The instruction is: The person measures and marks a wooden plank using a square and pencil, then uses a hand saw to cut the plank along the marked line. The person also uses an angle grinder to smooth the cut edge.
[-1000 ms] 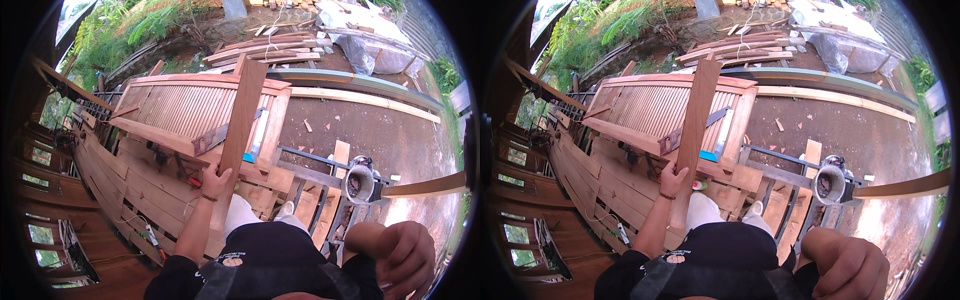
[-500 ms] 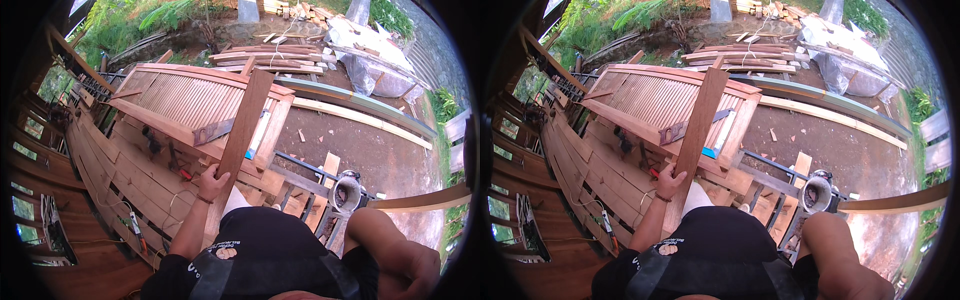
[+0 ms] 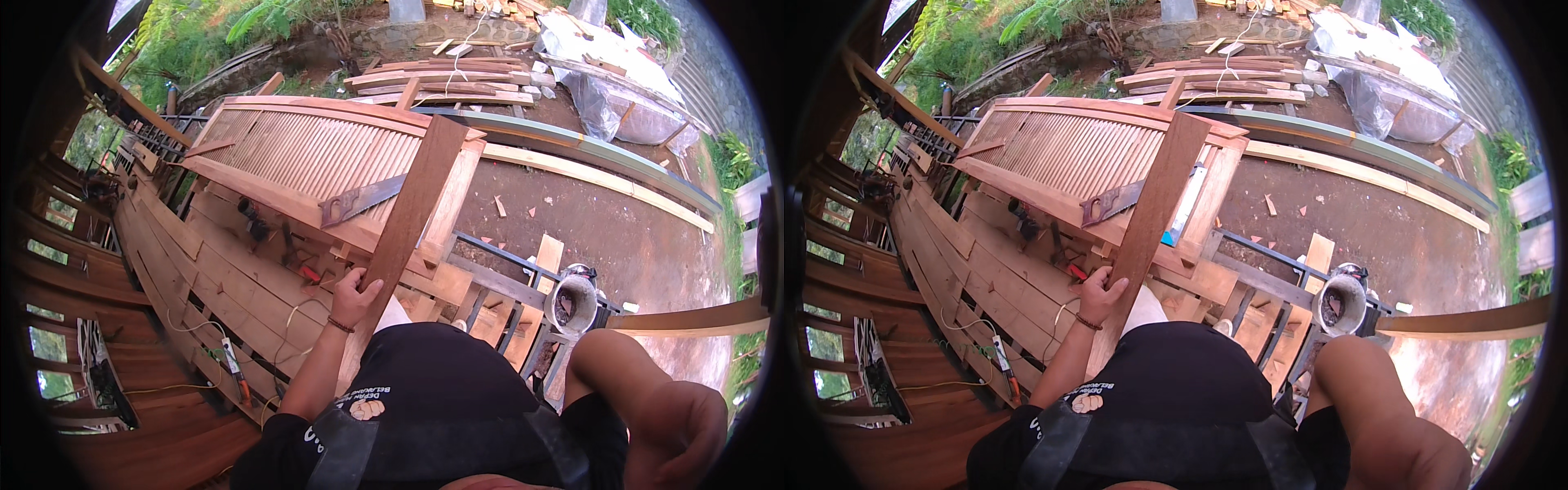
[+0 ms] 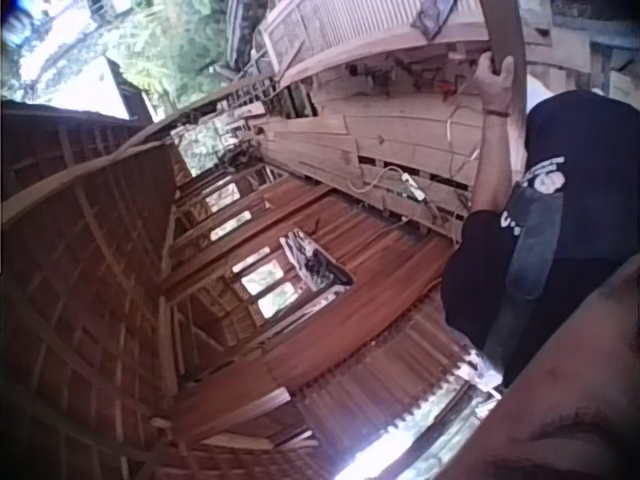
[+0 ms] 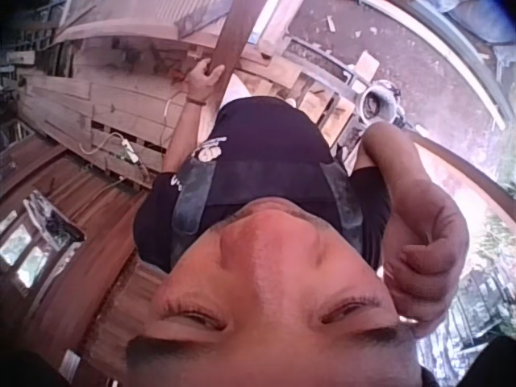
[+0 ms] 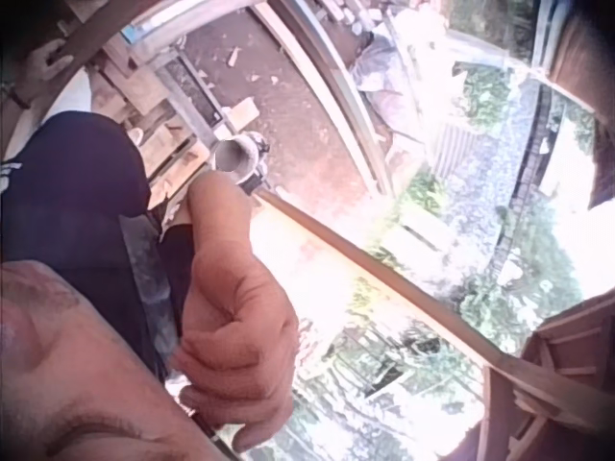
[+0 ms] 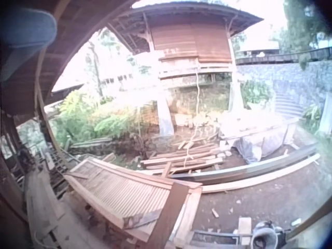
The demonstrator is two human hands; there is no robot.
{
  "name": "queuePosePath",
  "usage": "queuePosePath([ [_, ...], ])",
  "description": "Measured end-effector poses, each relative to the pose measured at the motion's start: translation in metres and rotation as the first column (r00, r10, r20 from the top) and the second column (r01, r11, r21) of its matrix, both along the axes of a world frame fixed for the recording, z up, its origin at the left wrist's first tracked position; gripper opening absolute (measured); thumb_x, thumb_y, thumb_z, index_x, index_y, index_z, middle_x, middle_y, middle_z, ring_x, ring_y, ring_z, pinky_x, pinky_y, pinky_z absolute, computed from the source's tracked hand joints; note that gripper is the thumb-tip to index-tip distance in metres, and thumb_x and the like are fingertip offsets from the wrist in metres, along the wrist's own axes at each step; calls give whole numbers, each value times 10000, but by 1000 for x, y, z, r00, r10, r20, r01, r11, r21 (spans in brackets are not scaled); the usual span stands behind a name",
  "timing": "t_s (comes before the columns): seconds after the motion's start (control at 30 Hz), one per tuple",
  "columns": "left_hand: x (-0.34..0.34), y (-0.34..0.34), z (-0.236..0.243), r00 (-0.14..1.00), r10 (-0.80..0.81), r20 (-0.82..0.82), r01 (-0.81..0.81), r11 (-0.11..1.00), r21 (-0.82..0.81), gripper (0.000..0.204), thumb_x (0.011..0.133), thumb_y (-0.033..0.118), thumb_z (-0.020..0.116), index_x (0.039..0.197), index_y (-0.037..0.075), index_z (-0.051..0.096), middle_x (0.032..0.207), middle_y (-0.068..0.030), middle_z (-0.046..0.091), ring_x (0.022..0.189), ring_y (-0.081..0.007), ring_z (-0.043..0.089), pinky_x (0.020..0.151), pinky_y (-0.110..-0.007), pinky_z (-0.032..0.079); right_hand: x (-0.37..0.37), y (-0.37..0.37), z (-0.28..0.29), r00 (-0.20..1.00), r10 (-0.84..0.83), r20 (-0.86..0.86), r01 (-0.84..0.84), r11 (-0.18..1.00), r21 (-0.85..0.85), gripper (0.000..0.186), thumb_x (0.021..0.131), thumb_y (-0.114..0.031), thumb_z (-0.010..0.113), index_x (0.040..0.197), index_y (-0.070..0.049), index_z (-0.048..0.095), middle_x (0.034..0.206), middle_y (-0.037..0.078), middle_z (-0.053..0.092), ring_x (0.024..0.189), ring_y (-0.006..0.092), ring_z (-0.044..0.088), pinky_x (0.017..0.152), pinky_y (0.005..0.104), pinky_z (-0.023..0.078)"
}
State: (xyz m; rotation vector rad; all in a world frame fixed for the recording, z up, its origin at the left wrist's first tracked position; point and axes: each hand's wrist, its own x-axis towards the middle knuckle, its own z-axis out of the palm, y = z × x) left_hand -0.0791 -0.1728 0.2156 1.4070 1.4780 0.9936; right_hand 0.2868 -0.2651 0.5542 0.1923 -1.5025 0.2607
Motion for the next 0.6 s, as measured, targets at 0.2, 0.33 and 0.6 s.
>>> queuePosePath([
  [0.2, 12, -7, 28, 992, -29, -125, 26, 999, -20, 308, 839, 218, 754, 1006, -23, 661, 788, -70, 690, 710, -87, 619, 639, -266, 504, -6, 41, -61, 983, -78, -168, 26, 956, -291, 239, 908, -278, 689, 996, -66, 618, 751, 31, 603, 612, 131, 569, 606, 266, 444],
  [0.33, -14, -26, 22, 993, 53, -102, -58, 997, -50, 295, 845, 230, 750, 977, -18, 659, 770, -64, 680, 694, -82, 601, 631, -266, 496, -23, 77, -141, 986, -108, -126, -33, 618, -785, 253, 951, -204, 616, 1096, 1, 593, 795, 53, 597, 630, 119, 527, 617, 247, 434],
  [0.6, -103, -19, -12, 986, 111, 125, -80, 970, -229, 474, 880, 388, 736, 1101, -8, 601, 887, -26, 653, 792, -69, 587, 689, -242, 482, -99, 91, -296, 766, 376, 522, 595, -107, -796, 227, 914, -177, 689, 1039, 9, 655, 835, 68, 692, 746, 123, 633, 692, 291, 517],
])
